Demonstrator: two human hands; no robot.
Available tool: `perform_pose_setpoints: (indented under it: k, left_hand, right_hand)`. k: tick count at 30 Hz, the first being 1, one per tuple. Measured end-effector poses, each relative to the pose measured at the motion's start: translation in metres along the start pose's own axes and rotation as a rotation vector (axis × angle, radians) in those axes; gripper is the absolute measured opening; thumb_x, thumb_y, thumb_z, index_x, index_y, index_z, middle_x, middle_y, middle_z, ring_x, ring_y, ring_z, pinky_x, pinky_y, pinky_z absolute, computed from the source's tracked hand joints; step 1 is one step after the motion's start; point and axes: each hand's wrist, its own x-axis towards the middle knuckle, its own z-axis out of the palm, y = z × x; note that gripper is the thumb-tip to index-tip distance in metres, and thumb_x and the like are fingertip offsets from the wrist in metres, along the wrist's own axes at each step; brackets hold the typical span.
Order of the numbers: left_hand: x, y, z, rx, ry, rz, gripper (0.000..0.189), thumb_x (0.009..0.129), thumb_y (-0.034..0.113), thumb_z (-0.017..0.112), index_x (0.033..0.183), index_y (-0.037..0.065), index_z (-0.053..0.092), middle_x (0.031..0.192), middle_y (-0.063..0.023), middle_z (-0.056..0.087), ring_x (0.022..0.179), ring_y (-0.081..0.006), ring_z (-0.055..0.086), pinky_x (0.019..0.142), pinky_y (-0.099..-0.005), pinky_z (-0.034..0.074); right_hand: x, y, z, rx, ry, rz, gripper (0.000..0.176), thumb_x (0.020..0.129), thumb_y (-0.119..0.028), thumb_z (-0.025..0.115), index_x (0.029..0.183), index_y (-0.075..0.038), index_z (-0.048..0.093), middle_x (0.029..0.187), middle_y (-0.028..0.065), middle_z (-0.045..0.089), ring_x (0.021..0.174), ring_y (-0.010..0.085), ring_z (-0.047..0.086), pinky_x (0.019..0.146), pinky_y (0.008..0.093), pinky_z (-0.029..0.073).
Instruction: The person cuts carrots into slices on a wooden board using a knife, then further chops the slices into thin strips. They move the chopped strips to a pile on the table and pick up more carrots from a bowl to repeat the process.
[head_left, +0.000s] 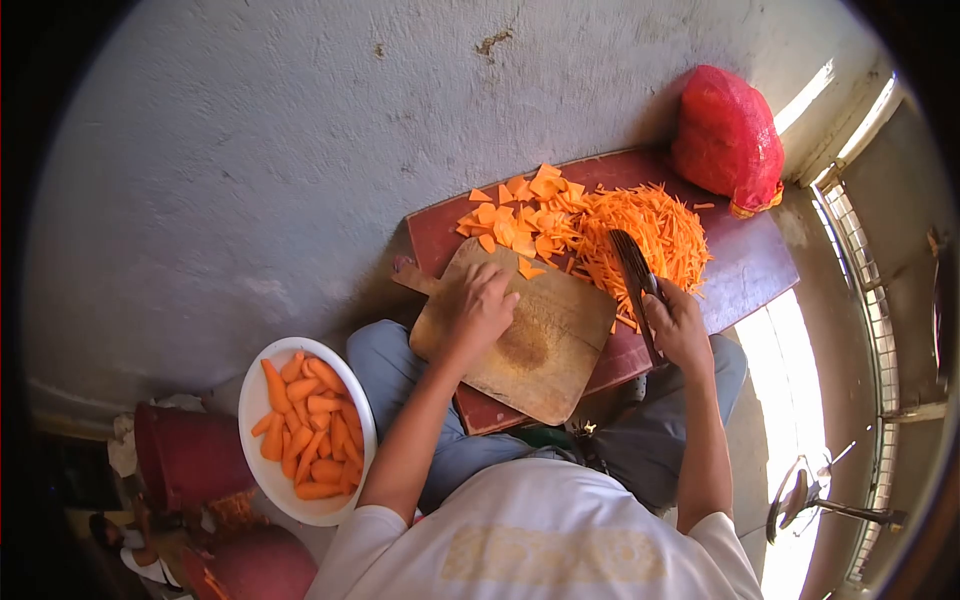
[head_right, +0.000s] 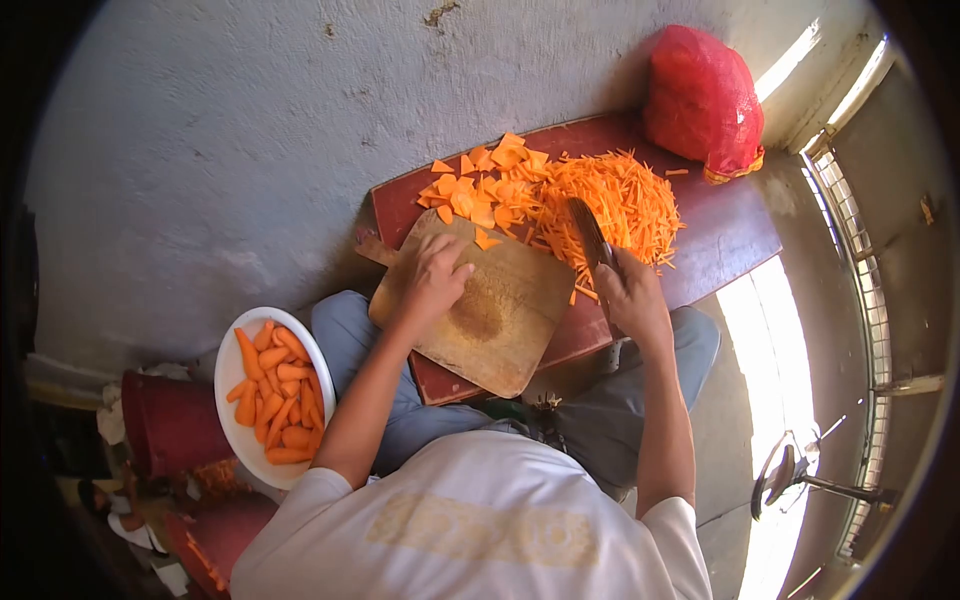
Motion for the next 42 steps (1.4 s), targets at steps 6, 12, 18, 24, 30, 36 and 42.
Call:
perform_pose_setpoints:
  k: [6, 12, 18, 24, 30, 36, 42]
  left_hand:
    - [0.032, 0.002, 0.021, 0.025, -0.045, 0.078, 0.027, 0.092, 0.001, 0.078, 0.118, -0.008, 0.077, 0.116, -0.0196, 0.069, 0.119, -0.0417, 0.062, 0.107, -0.0489, 0.051]
    - [0.001, 0.003, 0.020, -0.138, 0.039, 0.148, 0.014, 0.093, -0.002, 0.073, 0.105, -0.008, 0.077, 0.108, -0.0198, 0.070, 0.112, -0.0410, 0.063, 0.100, -0.0478, 0.053]
    - [0.003, 0.006, 0.011, 0.052, -0.124, 0.087, 0.014, 0.089, -0.005, 0.076, 0.102, -0.009, 0.076, 0.111, -0.0190, 0.072, 0.110, -0.0406, 0.065, 0.097, -0.0478, 0.054]
    - [0.012, -0.002, 0.015, -0.096, 0.102, 0.053, 0.026, 0.090, -0.005, 0.076, 0.116, -0.008, 0.076, 0.111, -0.0210, 0.070, 0.112, -0.0405, 0.068, 0.100, -0.0479, 0.054]
    - [0.030, -0.009, 0.000, -0.037, -0.097, 0.057, 0.029, 0.092, -0.003, 0.076, 0.121, -0.003, 0.077, 0.131, -0.0183, 0.066, 0.129, -0.0397, 0.059, 0.112, -0.0473, 0.050]
    - [-0.012, -0.007, 0.013, -0.054, -0.083, 0.080, 0.027, 0.091, -0.002, 0.074, 0.118, -0.001, 0.078, 0.125, -0.0178, 0.066, 0.121, -0.0414, 0.058, 0.107, -0.0502, 0.050]
    - [-0.048, 0.024, 0.007, 0.025, 0.023, 0.101, 0.024, 0.091, 0.001, 0.078, 0.114, 0.000, 0.079, 0.114, -0.0129, 0.069, 0.111, -0.0369, 0.063, 0.099, -0.0484, 0.048]
  right_hand:
    - [-0.021, 0.002, 0.037, 0.004, -0.128, -0.062, 0.033, 0.108, -0.018, 0.066, 0.132, 0.003, 0.070, 0.084, 0.0178, 0.069, 0.076, 0.0227, 0.069, 0.074, 0.0412, 0.056]
    - [-0.031, -0.026, 0.059, -0.085, -0.145, -0.125, 0.028, 0.108, -0.016, 0.068, 0.128, 0.004, 0.067, 0.088, 0.0217, 0.065, 0.080, 0.0294, 0.065, 0.077, 0.0433, 0.053]
    - [-0.021, -0.028, 0.081, -0.150, -0.165, -0.255, 0.030, 0.107, -0.015, 0.069, 0.130, 0.004, 0.068, 0.091, 0.0288, 0.068, 0.081, 0.0428, 0.068, 0.078, 0.0488, 0.054]
    - [-0.022, -0.040, 0.076, -0.086, -0.192, -0.140, 0.034, 0.105, -0.018, 0.071, 0.132, 0.002, 0.069, 0.102, 0.0337, 0.073, 0.098, 0.0517, 0.071, 0.086, 0.0555, 0.056]
    - [-0.017, -0.041, 0.079, -0.090, -0.157, -0.192, 0.034, 0.104, -0.020, 0.071, 0.131, 0.002, 0.070, 0.103, 0.0356, 0.074, 0.103, 0.0552, 0.072, 0.087, 0.0584, 0.057]
    - [-0.011, -0.042, 0.077, -0.190, -0.225, -0.266, 0.035, 0.106, -0.017, 0.071, 0.133, 0.005, 0.068, 0.102, 0.0349, 0.072, 0.099, 0.0528, 0.072, 0.084, 0.0537, 0.056]
    - [-0.050, -0.046, 0.072, -0.115, -0.304, -0.176, 0.034, 0.106, -0.016, 0.070, 0.134, 0.004, 0.066, 0.095, 0.0336, 0.071, 0.089, 0.0513, 0.071, 0.078, 0.0515, 0.055]
